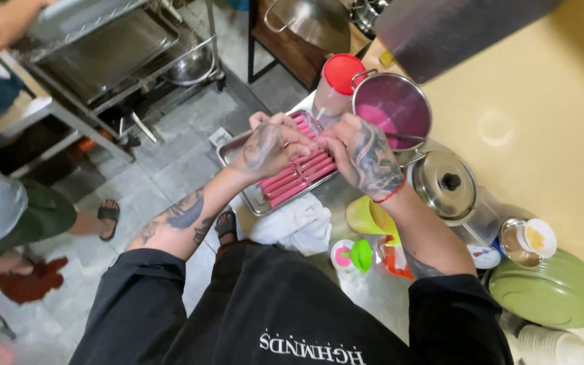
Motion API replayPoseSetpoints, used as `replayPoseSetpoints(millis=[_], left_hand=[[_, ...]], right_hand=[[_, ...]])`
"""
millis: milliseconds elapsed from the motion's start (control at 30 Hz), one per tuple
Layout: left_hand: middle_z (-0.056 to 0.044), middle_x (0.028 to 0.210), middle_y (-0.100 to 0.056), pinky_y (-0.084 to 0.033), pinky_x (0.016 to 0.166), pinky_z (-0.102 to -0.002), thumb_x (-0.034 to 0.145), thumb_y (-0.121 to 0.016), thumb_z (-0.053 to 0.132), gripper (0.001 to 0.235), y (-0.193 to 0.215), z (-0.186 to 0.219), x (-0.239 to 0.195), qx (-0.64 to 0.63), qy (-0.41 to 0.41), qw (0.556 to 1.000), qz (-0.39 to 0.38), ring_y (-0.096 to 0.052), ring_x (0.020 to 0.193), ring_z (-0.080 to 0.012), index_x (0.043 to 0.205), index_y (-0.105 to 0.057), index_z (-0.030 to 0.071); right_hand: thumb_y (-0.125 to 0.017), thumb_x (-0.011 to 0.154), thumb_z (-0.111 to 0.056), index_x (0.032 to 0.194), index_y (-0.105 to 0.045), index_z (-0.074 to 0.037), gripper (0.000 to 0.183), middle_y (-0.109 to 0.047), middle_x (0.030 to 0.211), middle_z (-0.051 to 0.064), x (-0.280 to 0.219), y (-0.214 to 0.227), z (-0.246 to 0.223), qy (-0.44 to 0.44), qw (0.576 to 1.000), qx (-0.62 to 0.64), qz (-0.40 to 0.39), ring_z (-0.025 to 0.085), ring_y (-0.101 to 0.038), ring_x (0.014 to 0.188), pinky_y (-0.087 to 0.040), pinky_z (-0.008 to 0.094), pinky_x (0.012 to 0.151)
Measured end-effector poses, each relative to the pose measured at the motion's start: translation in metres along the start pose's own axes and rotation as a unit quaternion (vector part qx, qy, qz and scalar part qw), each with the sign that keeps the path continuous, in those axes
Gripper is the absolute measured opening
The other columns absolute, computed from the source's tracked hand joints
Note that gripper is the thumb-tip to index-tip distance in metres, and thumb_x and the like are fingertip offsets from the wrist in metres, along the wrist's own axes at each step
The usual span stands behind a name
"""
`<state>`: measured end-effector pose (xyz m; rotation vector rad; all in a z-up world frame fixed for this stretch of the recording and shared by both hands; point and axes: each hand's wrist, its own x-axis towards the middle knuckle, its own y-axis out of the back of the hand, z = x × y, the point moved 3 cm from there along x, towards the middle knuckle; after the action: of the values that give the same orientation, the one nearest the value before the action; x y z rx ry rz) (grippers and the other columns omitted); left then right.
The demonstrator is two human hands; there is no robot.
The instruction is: Filling small plastic bags with a pink liquid mixture using a funnel and a pitcher to prepare ice candy.
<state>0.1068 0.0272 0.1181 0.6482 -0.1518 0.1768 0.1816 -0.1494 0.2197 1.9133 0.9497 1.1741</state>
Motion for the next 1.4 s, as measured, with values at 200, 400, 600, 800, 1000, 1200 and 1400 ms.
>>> replayPoseSetpoints(millis=[200,400,600,800,1000,1200,1400], left_hand=[[0.007,0.101,-0.065,-0.011,0.111,-0.043,0.091,-0.074,0.047,0.014,0.007,0.021,0.017,0.034,-0.05,0.998,-0.028,-0.054,0.118,-0.0106,0.103,-0.077,0.042],[0.008,0.101,-0.066,-0.01,0.111,-0.042,0.088,-0.075,0.052,0.018,0.017,0.054,0.023,0.059,-0.071,0.991,-0.095,-0.056,0.116,-0.0093,0.103,-0.079,0.042],[-0.011,0.104,-0.072,-0.035,0.109,-0.045,0.093,-0.072,0.032,0.018,0.023,0.169,0.004,-0.08,-0.079,0.99,-0.086,-0.066,0.109,-0.0324,0.104,-0.08,0.02],[-0.004,0.111,-0.071,-0.052,0.101,-0.037,0.099,-0.062,0.051,0.031,-0.074,0.1,0.065,-0.14,-0.081,0.98,0.12,-0.068,0.111,-0.0257,0.098,-0.081,0.027],[-0.003,0.124,-0.064,-0.066,0.067,-0.032,0.083,-0.082,0.028,0.015,-0.146,0.02,0.034,-0.265,0.135,0.949,0.102,-0.073,0.097,-0.0287,0.098,-0.084,0.024],[0.001,0.102,-0.08,-0.03,0.113,-0.041,0.085,-0.079,0.02,0.011,-0.091,0.129,-0.016,-0.286,-0.151,0.946,0.035,-0.063,0.129,-0.0238,0.091,-0.083,0.029],[0.009,0.103,-0.08,-0.028,0.102,-0.043,0.094,-0.074,0.035,0.008,-0.112,0.124,0.017,-0.259,-0.141,0.938,0.181,-0.056,0.135,-0.0141,0.092,-0.08,0.031]], right_hand=[[-0.065,0.103,-0.022,0.098,-0.076,-0.018,0.013,-0.063,0.08,0.001,-0.028,0.004,0.032,-0.041,0.998,0.039,0.03,0.026,-0.069,0.078,-0.057,0.037,0.071],[-0.064,0.101,-0.01,0.103,-0.077,-0.01,0.013,-0.066,0.085,0.005,-0.046,0.03,0.018,0.031,0.995,0.04,0.083,0.025,-0.07,0.077,-0.058,0.036,0.071],[-0.058,0.098,0.005,0.079,-0.076,-0.007,0.029,-0.07,0.078,0.009,-0.078,0.083,0.009,0.061,0.969,0.08,0.227,0.028,-0.067,0.07,-0.057,0.038,0.076],[-0.059,0.099,-0.003,0.076,-0.07,-0.01,0.027,-0.067,0.071,0.005,-0.051,-0.024,0.031,-0.074,0.928,0.247,0.269,0.021,-0.066,0.063,-0.056,0.034,0.063],[-0.06,0.1,-0.013,0.073,-0.064,-0.013,0.028,-0.064,0.062,0.001,-0.118,-0.112,0.086,-0.262,0.77,0.497,0.302,0.014,-0.064,0.053,-0.053,0.028,0.049],[-0.07,0.086,-0.004,0.075,-0.061,-0.001,0.014,-0.065,0.079,0.023,-0.176,-0.064,0.074,-0.189,0.692,0.616,0.327,0.026,-0.064,0.058,-0.055,0.041,0.046],[-0.069,0.091,-0.011,0.087,-0.069,-0.009,0.004,-0.07,0.089,0.015,-0.192,-0.108,0.097,-0.3,0.762,0.47,0.33,0.022,-0.068,0.072,-0.056,0.038,0.06]])
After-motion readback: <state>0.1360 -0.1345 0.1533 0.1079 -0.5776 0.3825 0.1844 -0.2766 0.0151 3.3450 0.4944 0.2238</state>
